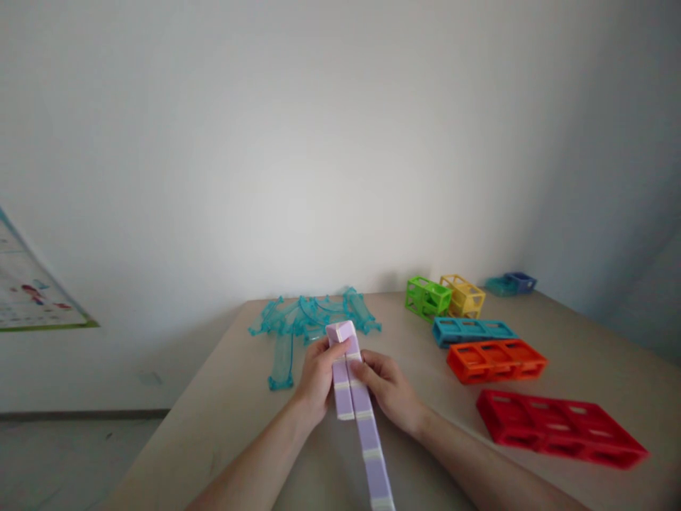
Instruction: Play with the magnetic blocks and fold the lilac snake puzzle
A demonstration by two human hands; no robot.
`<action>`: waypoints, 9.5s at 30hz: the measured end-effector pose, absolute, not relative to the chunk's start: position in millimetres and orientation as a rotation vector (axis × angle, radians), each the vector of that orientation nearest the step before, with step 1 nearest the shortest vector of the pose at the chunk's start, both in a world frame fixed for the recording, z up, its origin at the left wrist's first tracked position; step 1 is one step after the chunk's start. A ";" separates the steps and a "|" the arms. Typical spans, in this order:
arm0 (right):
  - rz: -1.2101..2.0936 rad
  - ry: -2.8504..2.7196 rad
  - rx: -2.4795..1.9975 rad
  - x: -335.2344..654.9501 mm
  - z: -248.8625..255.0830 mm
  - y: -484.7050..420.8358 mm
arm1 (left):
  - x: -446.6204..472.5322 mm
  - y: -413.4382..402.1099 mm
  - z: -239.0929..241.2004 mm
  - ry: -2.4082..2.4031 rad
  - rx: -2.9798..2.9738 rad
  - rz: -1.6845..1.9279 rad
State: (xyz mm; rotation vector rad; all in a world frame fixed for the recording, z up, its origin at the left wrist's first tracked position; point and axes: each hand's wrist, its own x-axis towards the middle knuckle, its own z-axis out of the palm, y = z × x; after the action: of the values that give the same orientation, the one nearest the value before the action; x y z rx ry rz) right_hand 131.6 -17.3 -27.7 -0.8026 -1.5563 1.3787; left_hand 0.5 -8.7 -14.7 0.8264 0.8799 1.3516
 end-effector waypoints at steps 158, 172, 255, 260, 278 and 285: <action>1.736 -1.735 -0.884 134.4 -13.4 -34.3 | -15.8 -12.9 -4.1 0.615 1.097 1.119; 1.985 -1.443 -0.700 138.1 -11.0 -25.3 | -18.0 -9.8 -5.4 0.616 1.009 1.185; 1.796 -0.837 -0.536 150.9 -18.7 0.8 | -4.1 -15.3 -10.5 0.507 2.375 1.519; 1.790 -0.813 -0.531 149.9 -20.5 3.7 | -4.2 -19.6 -8.6 0.576 2.320 1.530; 1.802 -0.738 -0.491 140.4 -21.9 3.1 | 2.6 -25.8 -10.2 0.701 1.606 1.663; 1.763 -0.737 -0.523 141.0 -18.0 1.0 | 7.0 -27.0 -2.6 0.716 1.307 1.719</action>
State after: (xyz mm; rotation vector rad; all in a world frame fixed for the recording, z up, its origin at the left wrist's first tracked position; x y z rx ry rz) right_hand 141.0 1.0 -18.0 -0.5227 -0.7370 1.7633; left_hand 7.0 -27.0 -2.6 1.3073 0.7165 1.7192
